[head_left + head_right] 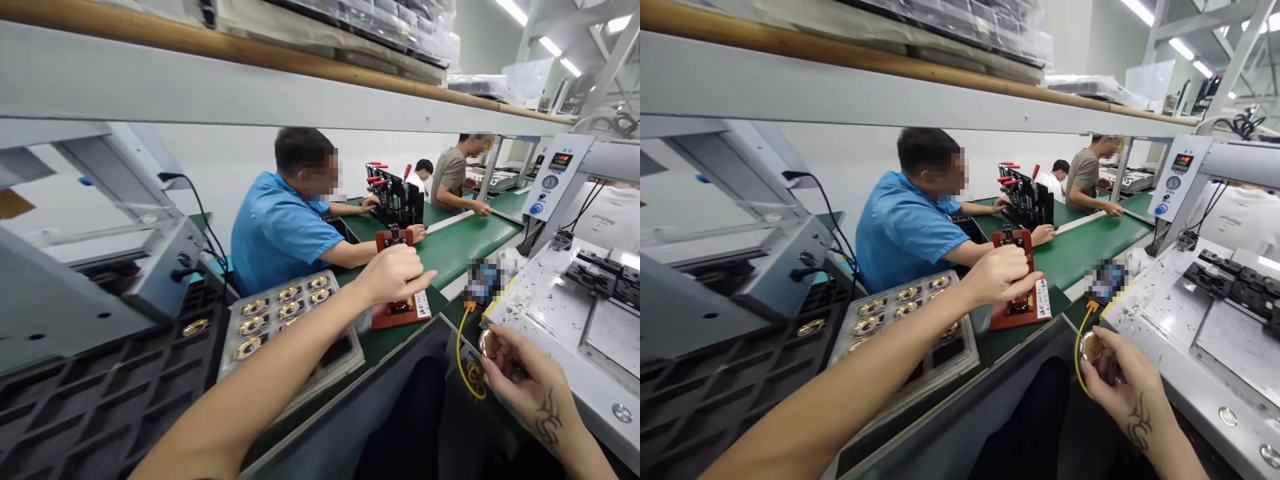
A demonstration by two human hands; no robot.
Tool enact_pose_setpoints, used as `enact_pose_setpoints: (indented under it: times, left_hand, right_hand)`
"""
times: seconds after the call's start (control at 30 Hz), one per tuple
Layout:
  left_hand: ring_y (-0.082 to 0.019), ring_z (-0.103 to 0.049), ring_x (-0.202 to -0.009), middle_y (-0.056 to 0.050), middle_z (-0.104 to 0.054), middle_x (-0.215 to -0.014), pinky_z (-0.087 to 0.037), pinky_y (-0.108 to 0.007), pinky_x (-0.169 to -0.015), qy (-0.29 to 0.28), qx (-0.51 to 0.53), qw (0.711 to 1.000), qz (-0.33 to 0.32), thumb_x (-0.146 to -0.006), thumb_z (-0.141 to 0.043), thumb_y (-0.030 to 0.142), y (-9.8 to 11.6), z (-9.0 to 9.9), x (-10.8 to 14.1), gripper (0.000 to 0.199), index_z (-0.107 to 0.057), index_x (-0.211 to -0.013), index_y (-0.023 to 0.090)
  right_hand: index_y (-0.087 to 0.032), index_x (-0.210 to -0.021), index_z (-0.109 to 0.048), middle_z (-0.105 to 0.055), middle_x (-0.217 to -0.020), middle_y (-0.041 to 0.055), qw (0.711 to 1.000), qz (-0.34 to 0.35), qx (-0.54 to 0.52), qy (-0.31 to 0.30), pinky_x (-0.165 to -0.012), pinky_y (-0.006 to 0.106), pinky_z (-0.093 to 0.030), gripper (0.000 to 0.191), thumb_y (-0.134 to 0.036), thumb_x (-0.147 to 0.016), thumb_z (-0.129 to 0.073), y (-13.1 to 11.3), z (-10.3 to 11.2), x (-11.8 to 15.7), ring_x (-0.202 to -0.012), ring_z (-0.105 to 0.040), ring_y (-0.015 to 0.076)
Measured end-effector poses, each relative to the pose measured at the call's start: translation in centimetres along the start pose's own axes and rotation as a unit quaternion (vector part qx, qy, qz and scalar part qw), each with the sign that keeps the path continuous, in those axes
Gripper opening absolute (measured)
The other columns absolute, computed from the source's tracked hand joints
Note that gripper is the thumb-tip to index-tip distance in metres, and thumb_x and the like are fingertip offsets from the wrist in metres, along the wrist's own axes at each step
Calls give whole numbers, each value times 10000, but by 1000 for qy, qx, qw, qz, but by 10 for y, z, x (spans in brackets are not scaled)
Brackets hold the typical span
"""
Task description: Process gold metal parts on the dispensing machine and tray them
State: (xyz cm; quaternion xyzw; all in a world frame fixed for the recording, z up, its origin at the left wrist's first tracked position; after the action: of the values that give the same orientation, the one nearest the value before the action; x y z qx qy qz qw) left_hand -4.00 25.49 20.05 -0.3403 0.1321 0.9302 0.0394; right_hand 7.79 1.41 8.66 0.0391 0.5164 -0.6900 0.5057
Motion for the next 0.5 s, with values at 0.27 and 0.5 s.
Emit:
enact_pose_setpoints:
  times: [0.27,0.5]
  left_hand:
    - [-176,-657,-809,-38,-664,-929,-524,-321,-813,231,135,937,222,-1098,-513,344,-75,84,-43,169,-543,-998,211]
    - [-214,-700,-677,-27,-768,-722,-502,-289,-677,-82,93,924,362,-843,-692,229,-118,9,80,144,-716,-705,195]
  right_hand:
    - [-212,-1331,-692,-646,-686,-45,995,8,-41,-89,-553,277,-525,425,-384,-945,-736,35,-74,-53,-541,-585,132]
    - [-193,-1201,-711,-596,-716,-42,986,9,-56,-156,-626,280,-510,320,-316,-906,-703,58,-147,-80,-610,-575,135]
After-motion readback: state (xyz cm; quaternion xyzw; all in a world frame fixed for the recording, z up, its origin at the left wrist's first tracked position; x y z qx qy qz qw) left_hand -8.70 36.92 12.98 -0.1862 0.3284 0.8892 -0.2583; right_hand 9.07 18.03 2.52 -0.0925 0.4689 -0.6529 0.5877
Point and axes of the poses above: each hand's wrist, its own x-axis away from the middle knuckle, its own z-axis out of the back of the hand, y = z × x, the point moved 7 cm from there along -x, towards the middle knuckle
